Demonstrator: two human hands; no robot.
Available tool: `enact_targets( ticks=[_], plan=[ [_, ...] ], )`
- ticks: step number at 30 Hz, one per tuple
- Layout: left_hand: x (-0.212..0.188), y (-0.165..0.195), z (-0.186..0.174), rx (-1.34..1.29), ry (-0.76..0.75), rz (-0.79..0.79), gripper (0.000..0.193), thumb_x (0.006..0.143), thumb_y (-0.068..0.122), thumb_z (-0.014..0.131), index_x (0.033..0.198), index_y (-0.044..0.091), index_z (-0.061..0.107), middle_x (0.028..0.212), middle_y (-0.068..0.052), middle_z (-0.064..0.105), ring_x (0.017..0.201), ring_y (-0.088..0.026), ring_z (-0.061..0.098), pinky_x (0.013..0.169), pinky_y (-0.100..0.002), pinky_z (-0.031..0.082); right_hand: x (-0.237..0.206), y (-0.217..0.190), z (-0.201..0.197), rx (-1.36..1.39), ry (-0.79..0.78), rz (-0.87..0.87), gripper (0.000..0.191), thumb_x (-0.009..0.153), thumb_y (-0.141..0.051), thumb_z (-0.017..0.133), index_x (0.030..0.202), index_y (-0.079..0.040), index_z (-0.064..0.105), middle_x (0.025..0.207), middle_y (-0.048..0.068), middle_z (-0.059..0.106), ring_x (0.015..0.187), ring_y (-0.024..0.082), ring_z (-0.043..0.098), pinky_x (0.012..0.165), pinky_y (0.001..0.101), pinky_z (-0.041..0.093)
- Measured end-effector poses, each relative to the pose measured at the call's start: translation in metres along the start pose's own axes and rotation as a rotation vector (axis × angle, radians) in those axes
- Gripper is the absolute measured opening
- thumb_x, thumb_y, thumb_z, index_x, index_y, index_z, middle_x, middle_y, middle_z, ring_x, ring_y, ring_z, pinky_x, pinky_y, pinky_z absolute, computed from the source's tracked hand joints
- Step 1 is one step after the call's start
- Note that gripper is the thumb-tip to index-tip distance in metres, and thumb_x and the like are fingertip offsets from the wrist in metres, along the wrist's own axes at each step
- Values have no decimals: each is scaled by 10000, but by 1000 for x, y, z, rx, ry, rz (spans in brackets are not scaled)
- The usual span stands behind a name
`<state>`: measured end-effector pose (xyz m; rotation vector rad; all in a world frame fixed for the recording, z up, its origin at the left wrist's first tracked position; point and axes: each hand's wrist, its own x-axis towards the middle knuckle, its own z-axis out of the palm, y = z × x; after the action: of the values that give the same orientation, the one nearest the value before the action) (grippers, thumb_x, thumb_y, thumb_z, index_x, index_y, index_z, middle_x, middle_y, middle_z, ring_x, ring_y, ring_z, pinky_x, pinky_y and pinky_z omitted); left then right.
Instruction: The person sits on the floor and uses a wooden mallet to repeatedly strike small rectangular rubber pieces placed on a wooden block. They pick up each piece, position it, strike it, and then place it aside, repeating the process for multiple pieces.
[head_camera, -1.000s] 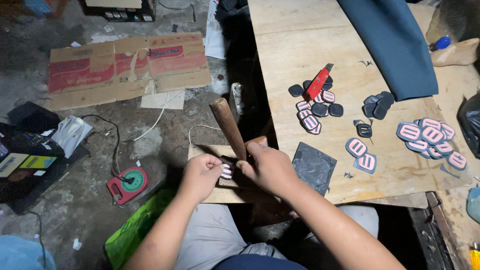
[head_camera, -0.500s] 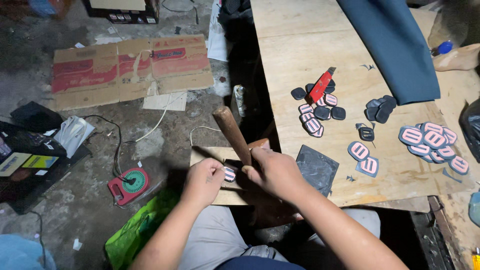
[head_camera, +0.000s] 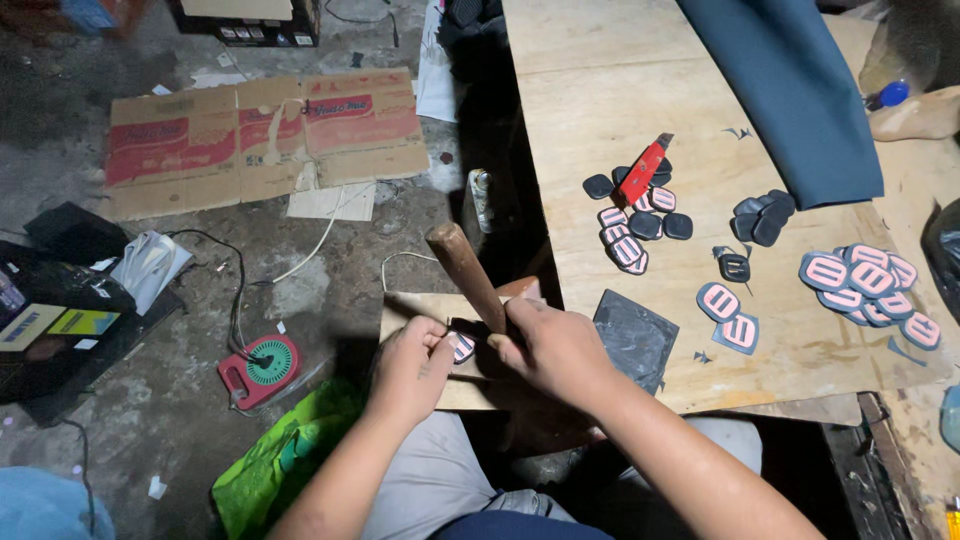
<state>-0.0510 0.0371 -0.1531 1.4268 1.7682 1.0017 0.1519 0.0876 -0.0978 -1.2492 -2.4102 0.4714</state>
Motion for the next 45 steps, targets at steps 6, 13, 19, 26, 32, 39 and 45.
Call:
enact_targets(
  ticks=[6, 13, 19, 26, 32, 39, 45],
  plan=[
    [2, 6, -1, 24, 29, 80, 112, 850, 137, 718, 909, 44, 698, 756, -98, 724, 664, -213, 694, 624, -345, 543, 16, 0, 11, 1, -13, 48, 319, 847, -362, 749, 967, -102, 609, 762, 183, 675, 749, 419, 665, 620, 530, 508],
    [2, 2, -1, -69, -3, -40, 147, 856, 181, 728, 895, 46, 685, 761, -92, 750, 671, -227, 732, 638, -354, 564, 6, 1, 1, -36, -66, 6, 318, 868, -363, 724, 1016, -106, 609, 790, 167, 689, 737, 416, 668, 607, 528, 510],
    [2, 2, 1, 68, 64, 279, 118, 877, 132, 703, 870, 29, 645, 826, -140, 696, 796, -343, 670, 703, -441, 520, 18, -1, 5, 39, -49, 82, 306, 846, -362, 745, 983, -120, 618, 769, 161, 689, 754, 406, 673, 624, 515, 517],
    [-1, -1, 2, 144, 91, 221, 175, 866, 185, 728, 874, 40, 630, 830, -150, 674, 796, -368, 651, 707, -473, 508, -2, 8, 0, -16, -43, -41, 321, 867, -351, 742, 952, -79, 593, 822, 159, 688, 741, 413, 662, 597, 507, 505],
    [-7, -3, 6, 198, 133, 232, 203, 861, 205, 714, 982, 61, 638, 863, -148, 681, 807, -377, 652, 707, -476, 515, -19, 8, -9, 184, 202, 66, 272, 850, -226, 798, 1054, -108, 662, 884, 141, 696, 733, 315, 691, 628, 365, 543],
    [-7, -3, 6, 259, 131, 364, 109, 900, 183, 680, 960, 93, 675, 935, -126, 687, 863, -371, 656, 761, -471, 524, -61, 12, -32, 651, 216, 133, 508, 845, -21, 687, 1339, -77, 586, 1210, 115, 697, 1028, 217, 722, 863, 314, 583],
    [-16, 4, 6, 200, 123, 267, 169, 887, 216, 708, 986, 81, 684, 979, -138, 688, 889, -375, 660, 751, -458, 528, -76, 27, -12, 1546, -39, 595, 493, 871, -78, 560, 1352, 18, 613, 1216, 193, 719, 1009, 248, 725, 878, 350, 597]
  ],
)
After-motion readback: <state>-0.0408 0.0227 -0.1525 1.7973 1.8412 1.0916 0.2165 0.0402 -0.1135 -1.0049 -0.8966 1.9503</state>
